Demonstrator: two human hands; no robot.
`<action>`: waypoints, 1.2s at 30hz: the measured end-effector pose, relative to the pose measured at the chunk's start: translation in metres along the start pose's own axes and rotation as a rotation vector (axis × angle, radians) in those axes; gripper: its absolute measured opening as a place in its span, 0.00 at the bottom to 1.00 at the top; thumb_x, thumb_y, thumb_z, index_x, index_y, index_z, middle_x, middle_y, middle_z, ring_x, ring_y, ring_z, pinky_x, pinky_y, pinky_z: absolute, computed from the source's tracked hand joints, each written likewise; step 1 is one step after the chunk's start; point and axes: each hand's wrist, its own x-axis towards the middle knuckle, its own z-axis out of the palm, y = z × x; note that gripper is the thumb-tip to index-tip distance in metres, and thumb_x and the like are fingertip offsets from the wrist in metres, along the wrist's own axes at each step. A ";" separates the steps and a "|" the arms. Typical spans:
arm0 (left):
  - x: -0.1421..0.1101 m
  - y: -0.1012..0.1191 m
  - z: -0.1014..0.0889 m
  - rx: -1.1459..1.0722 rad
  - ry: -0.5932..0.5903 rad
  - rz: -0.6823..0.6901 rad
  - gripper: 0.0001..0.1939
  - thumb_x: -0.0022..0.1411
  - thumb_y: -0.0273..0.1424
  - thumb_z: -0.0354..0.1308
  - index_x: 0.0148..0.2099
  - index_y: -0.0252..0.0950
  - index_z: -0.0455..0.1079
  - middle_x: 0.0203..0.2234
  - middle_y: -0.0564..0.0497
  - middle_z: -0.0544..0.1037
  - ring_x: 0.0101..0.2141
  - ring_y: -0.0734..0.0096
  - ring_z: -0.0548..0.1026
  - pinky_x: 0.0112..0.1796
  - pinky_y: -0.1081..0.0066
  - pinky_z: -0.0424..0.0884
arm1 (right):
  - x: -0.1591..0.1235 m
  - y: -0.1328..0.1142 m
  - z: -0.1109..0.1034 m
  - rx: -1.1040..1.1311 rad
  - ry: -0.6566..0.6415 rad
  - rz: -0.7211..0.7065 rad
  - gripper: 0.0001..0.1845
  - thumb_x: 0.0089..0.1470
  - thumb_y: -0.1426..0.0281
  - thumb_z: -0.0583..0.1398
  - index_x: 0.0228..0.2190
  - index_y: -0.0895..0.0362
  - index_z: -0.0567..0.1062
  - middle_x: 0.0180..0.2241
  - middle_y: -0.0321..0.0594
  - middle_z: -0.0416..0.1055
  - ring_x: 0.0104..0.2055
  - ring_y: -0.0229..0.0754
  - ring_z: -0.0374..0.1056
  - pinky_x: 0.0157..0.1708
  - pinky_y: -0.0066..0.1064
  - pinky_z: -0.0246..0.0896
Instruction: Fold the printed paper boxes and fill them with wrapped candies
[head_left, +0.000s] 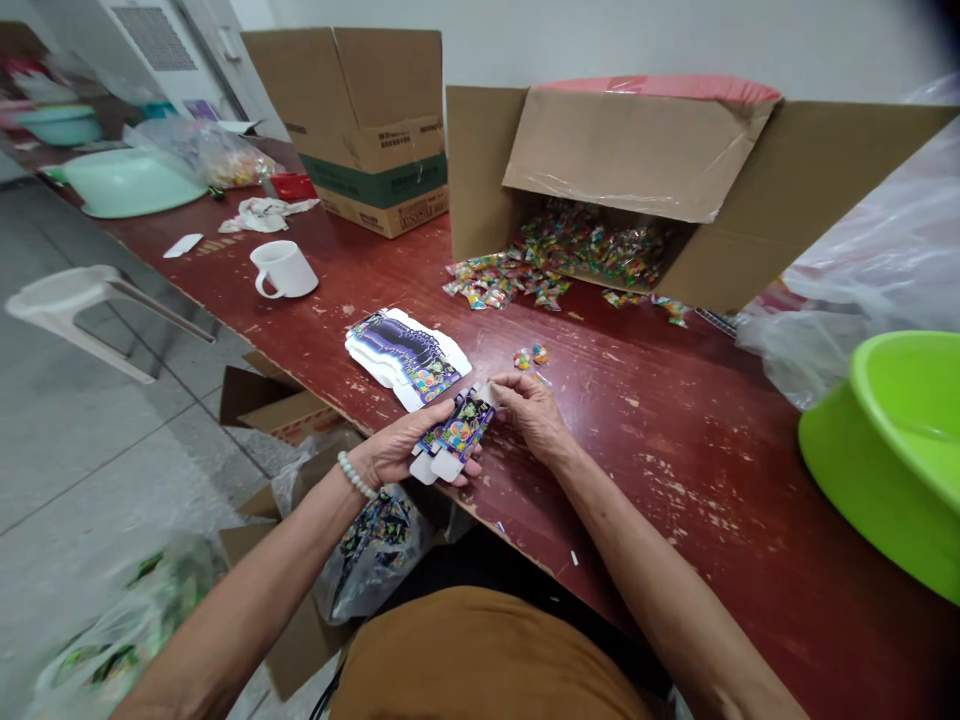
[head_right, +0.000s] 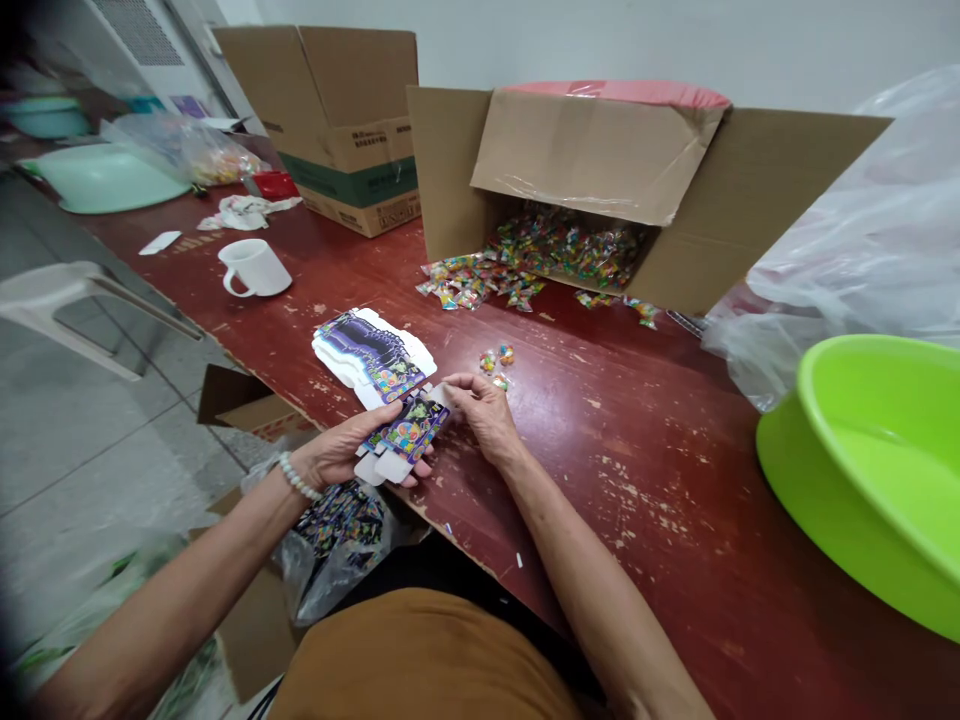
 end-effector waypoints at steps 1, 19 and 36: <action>0.000 0.000 -0.002 -0.009 0.021 0.030 0.25 0.68 0.43 0.53 0.57 0.26 0.66 0.33 0.36 0.82 0.32 0.53 0.83 0.30 0.59 0.81 | -0.001 0.000 -0.004 -0.003 0.004 0.011 0.16 0.40 0.58 0.70 0.30 0.55 0.77 0.28 0.33 0.74 0.25 0.34 0.63 0.22 0.24 0.56; -0.041 -0.020 0.023 -0.065 -0.097 0.392 0.23 0.53 0.39 0.71 0.47 0.30 0.74 0.32 0.43 0.83 0.29 0.65 0.82 0.32 0.73 0.79 | -0.056 -0.030 0.028 -0.357 -0.172 -0.231 0.28 0.54 0.61 0.65 0.54 0.51 0.66 0.46 0.42 0.71 0.43 0.42 0.68 0.42 0.36 0.67; -0.026 -0.032 0.047 0.818 0.443 0.832 0.18 0.61 0.35 0.63 0.53 0.36 0.73 0.45 0.48 0.79 0.45 0.63 0.75 0.50 0.67 0.68 | -0.072 -0.033 0.046 -0.302 -0.061 -0.118 0.16 0.53 0.65 0.65 0.44 0.55 0.78 0.42 0.42 0.77 0.40 0.43 0.71 0.38 0.33 0.67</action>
